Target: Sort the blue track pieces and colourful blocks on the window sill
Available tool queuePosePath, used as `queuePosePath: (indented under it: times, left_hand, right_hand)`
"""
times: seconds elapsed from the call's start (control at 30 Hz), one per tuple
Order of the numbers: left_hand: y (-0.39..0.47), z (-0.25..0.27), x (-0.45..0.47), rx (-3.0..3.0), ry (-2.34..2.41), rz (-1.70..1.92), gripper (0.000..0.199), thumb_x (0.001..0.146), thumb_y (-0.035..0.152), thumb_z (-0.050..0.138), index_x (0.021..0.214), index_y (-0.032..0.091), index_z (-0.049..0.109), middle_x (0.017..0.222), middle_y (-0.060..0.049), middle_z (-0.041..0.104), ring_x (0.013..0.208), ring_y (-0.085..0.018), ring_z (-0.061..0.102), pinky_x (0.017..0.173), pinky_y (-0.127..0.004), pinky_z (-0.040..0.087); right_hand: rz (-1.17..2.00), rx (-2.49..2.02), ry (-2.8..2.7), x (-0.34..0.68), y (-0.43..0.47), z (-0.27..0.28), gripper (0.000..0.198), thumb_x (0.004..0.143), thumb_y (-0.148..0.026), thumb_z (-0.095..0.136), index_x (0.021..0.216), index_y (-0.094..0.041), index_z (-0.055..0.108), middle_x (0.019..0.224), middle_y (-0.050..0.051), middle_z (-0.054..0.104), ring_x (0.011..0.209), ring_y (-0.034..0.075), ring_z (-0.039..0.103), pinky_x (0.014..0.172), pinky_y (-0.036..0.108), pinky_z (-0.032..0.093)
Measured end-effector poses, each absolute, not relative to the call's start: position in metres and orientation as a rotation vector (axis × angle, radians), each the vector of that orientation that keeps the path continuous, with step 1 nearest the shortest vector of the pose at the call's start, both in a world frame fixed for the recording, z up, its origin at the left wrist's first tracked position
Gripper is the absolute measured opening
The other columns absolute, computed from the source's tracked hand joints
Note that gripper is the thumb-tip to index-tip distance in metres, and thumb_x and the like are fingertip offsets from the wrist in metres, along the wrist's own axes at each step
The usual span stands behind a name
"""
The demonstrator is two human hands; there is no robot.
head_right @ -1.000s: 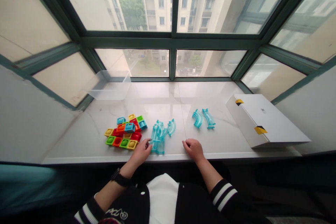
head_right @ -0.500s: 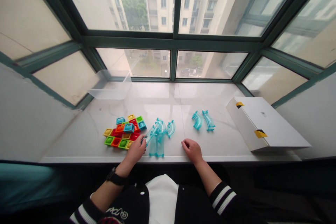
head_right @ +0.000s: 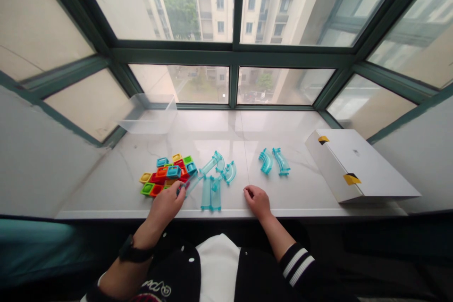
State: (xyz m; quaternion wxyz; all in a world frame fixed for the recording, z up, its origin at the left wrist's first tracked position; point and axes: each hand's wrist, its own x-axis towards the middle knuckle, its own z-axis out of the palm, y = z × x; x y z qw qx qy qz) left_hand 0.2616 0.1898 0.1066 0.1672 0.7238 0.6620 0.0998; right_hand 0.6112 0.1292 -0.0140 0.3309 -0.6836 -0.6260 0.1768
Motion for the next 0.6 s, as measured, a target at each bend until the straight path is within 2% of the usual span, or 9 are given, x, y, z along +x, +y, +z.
queuePosePath:
  times: [0.13,0.3,0.4,0.5,0.6]
  left_hand:
    - [0.187,0.116,0.258,1.926,1.777,0.459,0.027,0.102,0.037,0.047,0.111,0.024,0.069,0.091,-0.01,0.076,0.086,-0.03,0.071,0.071,-0.03,0.042]
    - [0.181,0.106,0.273,1.63,1.524,0.881,0.028,0.097,0.042,0.061,0.116,0.025,0.072,0.098,-0.008,0.077,0.093,-0.03,0.07,0.082,-0.033,0.048]
    - [0.176,0.093,0.292,1.595,1.385,0.961,0.037,0.097,0.044,0.061,0.126,0.023,0.07,0.111,-0.01,0.076,0.099,-0.028,0.069,0.089,-0.035,0.05]
    - [0.173,0.082,0.313,1.613,1.294,0.915,0.044,0.101,0.046,0.056,0.135,0.021,0.067,0.114,-0.011,0.075,0.092,-0.027,0.069,0.088,-0.036,0.051]
    - [0.17,0.077,0.331,1.589,1.211,0.893,0.048,0.103,0.048,0.053,0.14,0.021,0.064,0.114,-0.01,0.074,0.092,-0.026,0.069,0.089,-0.037,0.052]
  right_hand:
    - [0.469,-1.789,-1.622,0.612,0.13,-0.015,0.033,0.099,-0.045,0.05,0.09,-0.025,0.075,0.086,0.007,0.077,0.079,0.025,0.068,0.078,0.036,0.05]
    - [0.581,-1.762,-1.514,0.608,0.13,-0.001,0.03,0.097,-0.047,0.056,0.089,-0.025,0.075,0.083,0.005,0.076,0.075,0.025,0.068,0.074,0.036,0.053]
    - [0.726,-1.596,-1.51,0.591,0.129,0.031,0.026,0.097,-0.043,0.06,0.111,-0.025,0.073,0.084,0.003,0.074,0.071,0.021,0.067,0.069,0.034,0.055]
    - [0.815,-1.325,-1.679,0.568,0.127,0.068,0.042,0.098,-0.036,0.064,0.139,-0.028,0.063,0.099,0.004,0.074,0.084,0.02,0.069,0.081,0.035,0.059]
    - [0.763,-1.242,-1.792,0.549,0.126,0.09,0.041,0.097,-0.035,0.069,0.138,-0.032,0.064,0.103,0.004,0.072,0.088,0.02,0.069,0.08,0.035,0.06]
